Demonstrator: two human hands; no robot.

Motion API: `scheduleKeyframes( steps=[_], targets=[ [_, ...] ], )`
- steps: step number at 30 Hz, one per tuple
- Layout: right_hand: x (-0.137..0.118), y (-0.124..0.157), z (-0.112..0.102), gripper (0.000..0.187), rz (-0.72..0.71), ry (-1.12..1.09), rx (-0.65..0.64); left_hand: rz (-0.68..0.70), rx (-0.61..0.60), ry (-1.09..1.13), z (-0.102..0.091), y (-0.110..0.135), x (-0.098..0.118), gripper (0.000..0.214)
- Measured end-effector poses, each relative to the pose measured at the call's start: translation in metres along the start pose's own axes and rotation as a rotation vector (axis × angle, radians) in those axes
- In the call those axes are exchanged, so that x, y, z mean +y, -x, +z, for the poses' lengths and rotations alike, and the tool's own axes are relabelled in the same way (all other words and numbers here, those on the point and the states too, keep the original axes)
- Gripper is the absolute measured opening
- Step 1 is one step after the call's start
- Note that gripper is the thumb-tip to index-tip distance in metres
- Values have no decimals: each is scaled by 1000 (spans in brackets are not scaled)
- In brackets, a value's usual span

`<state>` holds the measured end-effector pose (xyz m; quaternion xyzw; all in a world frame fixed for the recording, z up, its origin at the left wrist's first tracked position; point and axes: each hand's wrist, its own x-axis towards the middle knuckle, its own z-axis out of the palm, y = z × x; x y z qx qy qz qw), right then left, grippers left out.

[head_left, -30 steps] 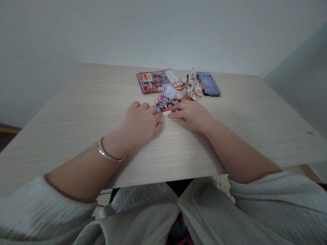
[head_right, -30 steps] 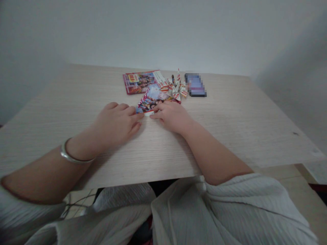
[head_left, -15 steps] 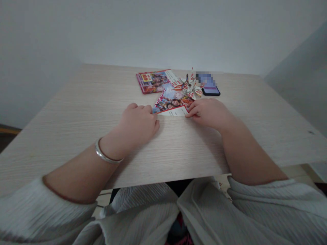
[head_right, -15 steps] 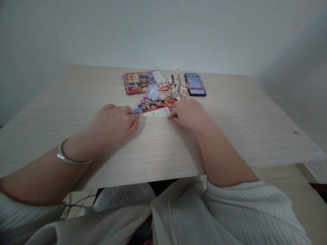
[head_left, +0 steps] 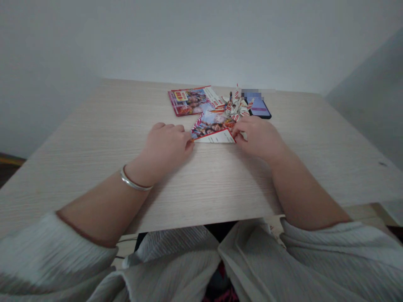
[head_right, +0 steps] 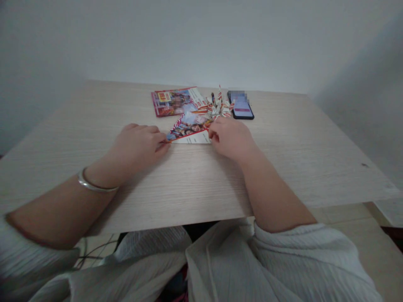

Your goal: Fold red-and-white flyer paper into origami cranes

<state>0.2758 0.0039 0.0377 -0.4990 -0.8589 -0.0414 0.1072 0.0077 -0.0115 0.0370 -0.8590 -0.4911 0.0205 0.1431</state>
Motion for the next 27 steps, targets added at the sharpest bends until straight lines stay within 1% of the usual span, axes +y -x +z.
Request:
scheduleKeyframes(
  steps=[1, 2, 5, 6, 9, 12, 14, 19, 23, 27],
  targets=[
    [-6, -1, 2, 25, -26, -13, 43, -4, 17, 7, 2, -1, -1, 40],
    [-11, -2, 5, 25, -75, -29, 49, -14, 26, 11, 4, -2, -1, 38],
    [-20, -6, 16, 37, -186, -26, 34, -37, 29, 25, 8, -3, -2, 38],
    [-21, -8, 20, 35, -191, -23, 24, -37, 24, 32, 8, -4, -2, 40],
    [-21, -13, 26, 27, -194, 24, -2, -39, 14, 48, 9, -5, -2, 41],
    [-22, -17, 27, 28, -177, 68, -8, -40, 27, 64, 10, -6, -1, 39],
    [-26, -17, 25, 29, -154, 71, 18, -25, 57, 91, 11, -7, -1, 36],
    [-43, -14, 18, 26, -42, 2, 93, 88, 175, 186, 8, -9, 5, 34],
    [-53, -10, 13, 23, -51, -30, 133, 116, 225, 256, 4, -7, 10, 34],
    [-57, -9, 13, 18, -78, -39, 193, 129, 291, 299, 4, -6, 12, 32]
  ],
)
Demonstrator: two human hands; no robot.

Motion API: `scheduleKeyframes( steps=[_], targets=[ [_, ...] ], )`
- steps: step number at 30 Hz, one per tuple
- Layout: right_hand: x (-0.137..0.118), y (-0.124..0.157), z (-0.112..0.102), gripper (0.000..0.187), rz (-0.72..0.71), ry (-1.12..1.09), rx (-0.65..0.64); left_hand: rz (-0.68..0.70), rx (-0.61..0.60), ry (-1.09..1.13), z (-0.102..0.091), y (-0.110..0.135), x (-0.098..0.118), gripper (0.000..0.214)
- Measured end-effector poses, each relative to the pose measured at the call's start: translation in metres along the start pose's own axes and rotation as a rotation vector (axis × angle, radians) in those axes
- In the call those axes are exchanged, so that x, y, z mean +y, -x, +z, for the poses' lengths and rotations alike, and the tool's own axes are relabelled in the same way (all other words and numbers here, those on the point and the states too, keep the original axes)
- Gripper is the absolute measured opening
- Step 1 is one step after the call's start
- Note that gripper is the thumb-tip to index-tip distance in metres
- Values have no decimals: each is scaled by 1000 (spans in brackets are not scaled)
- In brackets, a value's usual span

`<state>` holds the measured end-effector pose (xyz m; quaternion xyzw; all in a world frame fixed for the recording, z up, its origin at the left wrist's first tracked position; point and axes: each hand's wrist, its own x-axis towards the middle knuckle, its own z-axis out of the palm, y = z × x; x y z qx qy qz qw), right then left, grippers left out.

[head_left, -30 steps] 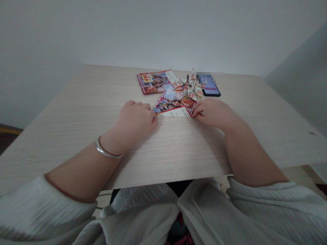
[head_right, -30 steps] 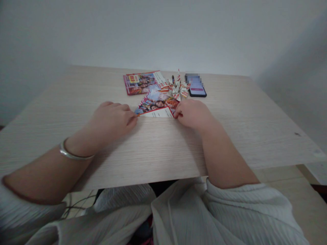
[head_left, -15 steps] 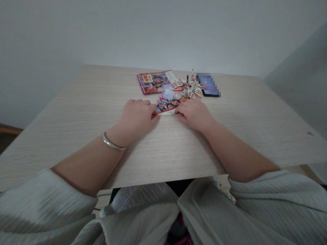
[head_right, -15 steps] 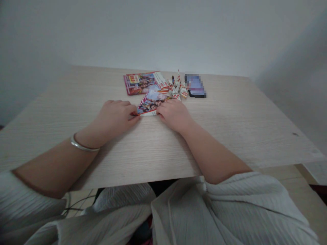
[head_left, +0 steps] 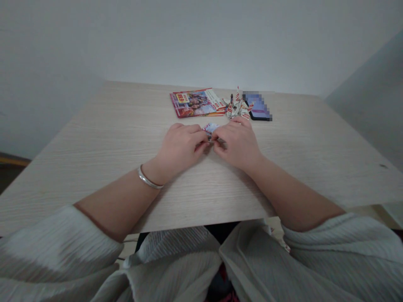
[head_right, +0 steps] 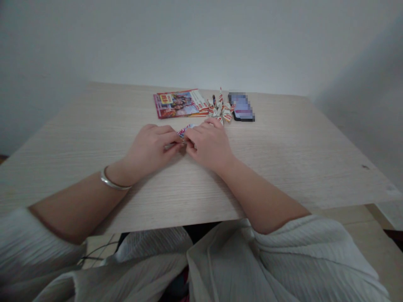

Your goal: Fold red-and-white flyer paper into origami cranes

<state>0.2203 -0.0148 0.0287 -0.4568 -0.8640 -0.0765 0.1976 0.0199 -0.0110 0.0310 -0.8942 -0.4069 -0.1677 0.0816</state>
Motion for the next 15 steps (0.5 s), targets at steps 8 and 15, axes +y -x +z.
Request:
scheduleKeyframes(
  steps=[8, 15],
  targets=[
    [15, 0, 1, 11, 71, -153, 33, 15, -12, 36, 1, -1, -5, 26],
    [45, 8, -15, 9, 182, -303, 28, 10, -63, 47, 0, 0, -9, 26]
  ],
)
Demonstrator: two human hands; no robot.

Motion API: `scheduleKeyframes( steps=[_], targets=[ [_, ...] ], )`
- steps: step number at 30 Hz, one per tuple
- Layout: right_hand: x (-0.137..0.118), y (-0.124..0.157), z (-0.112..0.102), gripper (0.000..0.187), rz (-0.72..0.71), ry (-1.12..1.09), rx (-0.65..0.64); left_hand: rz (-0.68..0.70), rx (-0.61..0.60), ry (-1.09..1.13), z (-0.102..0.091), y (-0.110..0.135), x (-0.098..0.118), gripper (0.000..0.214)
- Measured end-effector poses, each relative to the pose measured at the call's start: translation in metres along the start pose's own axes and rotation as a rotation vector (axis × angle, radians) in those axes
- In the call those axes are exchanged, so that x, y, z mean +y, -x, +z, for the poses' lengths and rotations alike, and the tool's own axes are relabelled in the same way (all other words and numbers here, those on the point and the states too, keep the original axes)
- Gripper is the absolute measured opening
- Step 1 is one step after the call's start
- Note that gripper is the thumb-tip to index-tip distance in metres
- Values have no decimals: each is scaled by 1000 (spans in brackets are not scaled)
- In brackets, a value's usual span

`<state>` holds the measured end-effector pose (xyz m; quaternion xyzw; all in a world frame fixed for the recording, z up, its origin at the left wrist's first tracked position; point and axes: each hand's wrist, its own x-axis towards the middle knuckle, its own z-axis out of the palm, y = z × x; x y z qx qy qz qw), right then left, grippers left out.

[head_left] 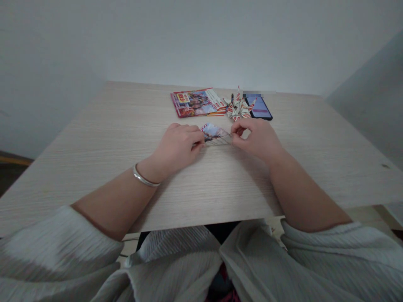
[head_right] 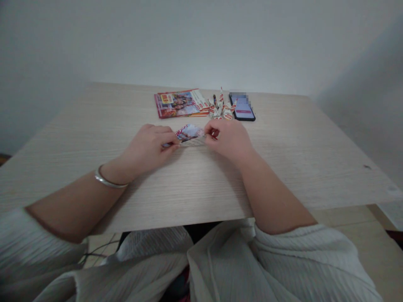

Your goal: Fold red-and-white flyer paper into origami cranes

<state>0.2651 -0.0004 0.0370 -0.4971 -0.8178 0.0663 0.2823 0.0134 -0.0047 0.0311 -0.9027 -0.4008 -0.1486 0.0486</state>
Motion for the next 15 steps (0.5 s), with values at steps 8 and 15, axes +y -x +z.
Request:
scheduleKeyframes(
  steps=[8, 15],
  targets=[
    [11, 0, -2, 6, 88, 26, 161, -34, -21, 37, 1, -1, -3, 27],
    [6, -1, 20, 13, -157, -104, 9, -56, 12, 111, 9, 1, -6, 25]
  ],
)
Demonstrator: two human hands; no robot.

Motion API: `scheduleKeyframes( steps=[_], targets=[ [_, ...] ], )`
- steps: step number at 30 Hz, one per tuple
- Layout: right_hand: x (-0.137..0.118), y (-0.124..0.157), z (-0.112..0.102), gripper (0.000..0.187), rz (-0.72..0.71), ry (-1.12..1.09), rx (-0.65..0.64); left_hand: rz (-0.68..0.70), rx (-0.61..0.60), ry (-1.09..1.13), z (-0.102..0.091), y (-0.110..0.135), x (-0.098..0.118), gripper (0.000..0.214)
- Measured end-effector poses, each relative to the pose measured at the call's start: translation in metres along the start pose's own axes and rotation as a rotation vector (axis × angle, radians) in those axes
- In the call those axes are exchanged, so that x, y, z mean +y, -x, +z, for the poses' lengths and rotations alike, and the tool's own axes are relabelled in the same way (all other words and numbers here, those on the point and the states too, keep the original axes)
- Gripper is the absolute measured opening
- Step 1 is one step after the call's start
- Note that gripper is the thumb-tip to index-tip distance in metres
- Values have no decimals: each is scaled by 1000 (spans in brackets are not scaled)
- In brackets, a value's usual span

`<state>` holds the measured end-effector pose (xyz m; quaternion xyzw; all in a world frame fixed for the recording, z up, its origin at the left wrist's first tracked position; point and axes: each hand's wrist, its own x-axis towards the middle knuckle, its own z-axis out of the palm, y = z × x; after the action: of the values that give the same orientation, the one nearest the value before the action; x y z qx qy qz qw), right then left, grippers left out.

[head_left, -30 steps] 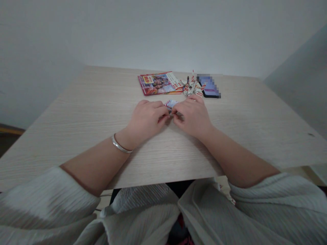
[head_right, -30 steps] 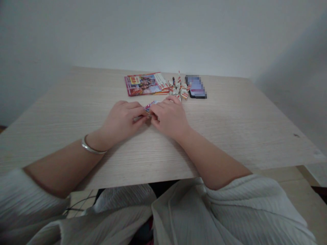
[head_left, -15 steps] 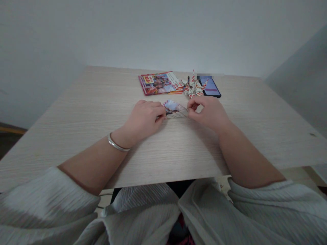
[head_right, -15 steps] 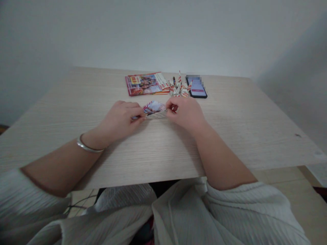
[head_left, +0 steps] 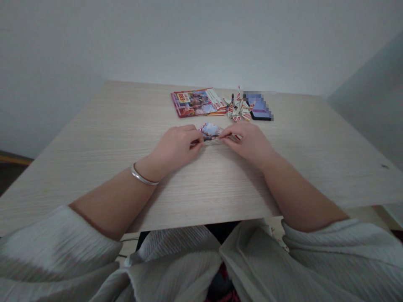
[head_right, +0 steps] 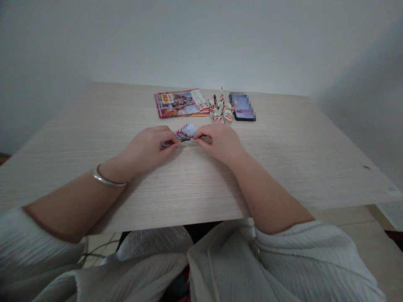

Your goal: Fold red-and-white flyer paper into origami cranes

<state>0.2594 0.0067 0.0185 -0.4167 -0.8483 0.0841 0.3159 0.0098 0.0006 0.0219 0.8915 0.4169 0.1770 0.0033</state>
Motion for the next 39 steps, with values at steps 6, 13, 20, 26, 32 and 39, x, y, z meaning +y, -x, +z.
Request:
scheduleKeyframes(
  steps=[6, 13, 20, 26, 32, 39],
  targets=[
    [-13, 0, 17, 15, 5, 91, -51, 111, 50, -16, 1, 0, 4, 27],
    [-26, -2, 18, 14, 6, 134, -139, 99, -22, -151, -4, -3, 8, 22],
    [-8, 4, -1, 14, 80, 7, -71, 15, -43, -204, -6, -2, -6, 19],
    [10, 9, -18, 9, 117, -128, 2, -20, -28, -230, -10, -2, -20, 14],
    [24, 10, -28, 8, 179, -41, 51, -123, 17, -207, -12, -2, -37, 18],
    [26, 6, -10, 15, -86, -79, -134, 120, -8, -63, -4, -1, -37, 39]
  ],
)
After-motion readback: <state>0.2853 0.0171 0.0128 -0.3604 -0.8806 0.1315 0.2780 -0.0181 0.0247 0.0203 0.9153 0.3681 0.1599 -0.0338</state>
